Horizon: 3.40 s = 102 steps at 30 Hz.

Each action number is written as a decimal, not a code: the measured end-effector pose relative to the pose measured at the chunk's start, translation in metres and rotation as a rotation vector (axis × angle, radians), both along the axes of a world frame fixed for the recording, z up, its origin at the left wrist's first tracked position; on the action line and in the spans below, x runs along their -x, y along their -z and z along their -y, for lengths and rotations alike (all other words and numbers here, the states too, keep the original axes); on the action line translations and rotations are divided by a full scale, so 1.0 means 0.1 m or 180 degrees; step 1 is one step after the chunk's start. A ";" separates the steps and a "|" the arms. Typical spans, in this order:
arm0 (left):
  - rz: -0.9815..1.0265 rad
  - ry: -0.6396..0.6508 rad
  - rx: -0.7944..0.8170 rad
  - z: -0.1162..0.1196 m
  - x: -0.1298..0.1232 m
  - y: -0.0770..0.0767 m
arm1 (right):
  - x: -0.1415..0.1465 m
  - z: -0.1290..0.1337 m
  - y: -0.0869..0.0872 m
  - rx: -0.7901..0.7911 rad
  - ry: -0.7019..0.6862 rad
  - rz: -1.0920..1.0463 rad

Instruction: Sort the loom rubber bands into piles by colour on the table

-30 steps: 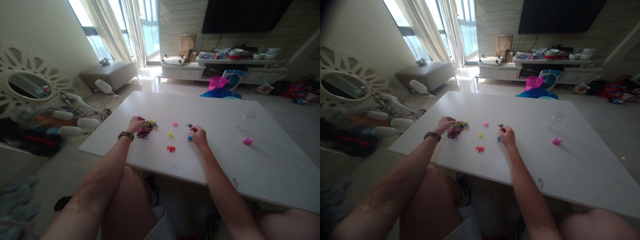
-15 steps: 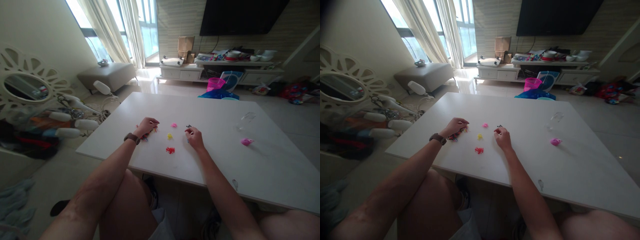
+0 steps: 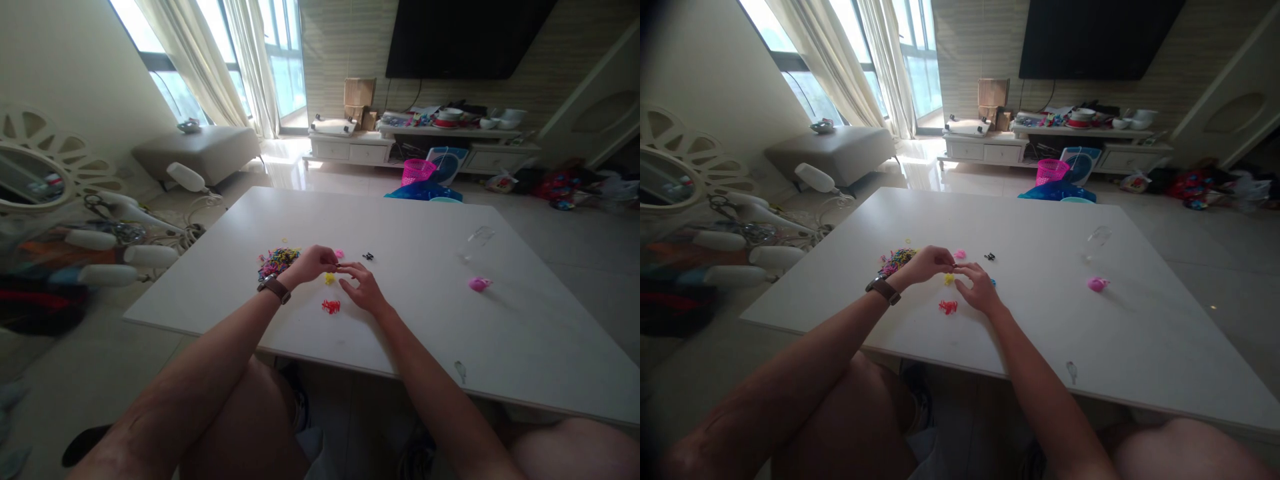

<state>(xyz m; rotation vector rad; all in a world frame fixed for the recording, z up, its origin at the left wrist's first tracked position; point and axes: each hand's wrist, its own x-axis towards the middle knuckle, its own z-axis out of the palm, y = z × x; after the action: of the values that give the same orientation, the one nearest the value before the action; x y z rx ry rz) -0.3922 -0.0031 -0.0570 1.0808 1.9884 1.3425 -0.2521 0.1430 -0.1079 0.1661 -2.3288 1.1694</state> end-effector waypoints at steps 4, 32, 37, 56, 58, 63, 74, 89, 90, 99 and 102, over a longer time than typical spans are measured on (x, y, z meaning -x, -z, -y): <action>0.0030 0.0001 -0.0004 -0.01 0.01 0.01 | 0.01 0.00 -0.01 -0.0002 0.0027 -0.0068; -0.0497 -0.0470 0.0397 -0.01 0.04 0.05 | 0.03 0.03 0.04 -0.0385 0.0433 0.0018; -0.0462 -0.0388 0.0434 -0.01 0.03 0.05 | 0.03 0.04 0.02 -0.0339 0.0293 -0.0058; -0.0587 -0.0556 0.0605 0.02 0.01 -0.02 | 0.04 0.11 0.07 -0.0530 -0.0028 0.0662; -0.0583 -0.0564 0.0641 0.02 0.01 -0.02 | 0.04 0.10 0.07 -0.0499 0.0002 0.0714; -0.0605 -0.0554 0.0669 0.01 0.01 -0.02 | 0.04 0.10 0.06 -0.0524 0.0008 0.0669; -0.0697 -0.0527 0.0688 0.01 0.03 0.00 | 0.04 0.10 0.08 -0.0461 -0.0135 0.0655; -0.0625 -0.0511 0.0684 0.01 0.03 0.02 | 0.05 0.11 0.11 -0.0493 -0.0138 0.0587; -0.0628 -0.0512 0.0691 0.01 0.03 0.02 | 0.05 0.11 0.11 -0.0475 -0.0141 0.0593; -0.0658 -0.0454 0.0723 0.01 0.04 0.04 | 0.05 0.08 0.10 -0.0388 -0.0101 0.0551; -0.0612 -0.0422 0.0718 0.01 0.06 0.08 | 0.07 0.06 0.10 -0.0255 0.0191 0.0348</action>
<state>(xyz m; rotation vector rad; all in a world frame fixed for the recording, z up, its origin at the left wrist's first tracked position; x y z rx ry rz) -0.3985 -0.0046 -0.0647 1.0192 2.3241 1.0779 -0.2587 0.1371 -0.1183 0.0614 -2.4600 1.0814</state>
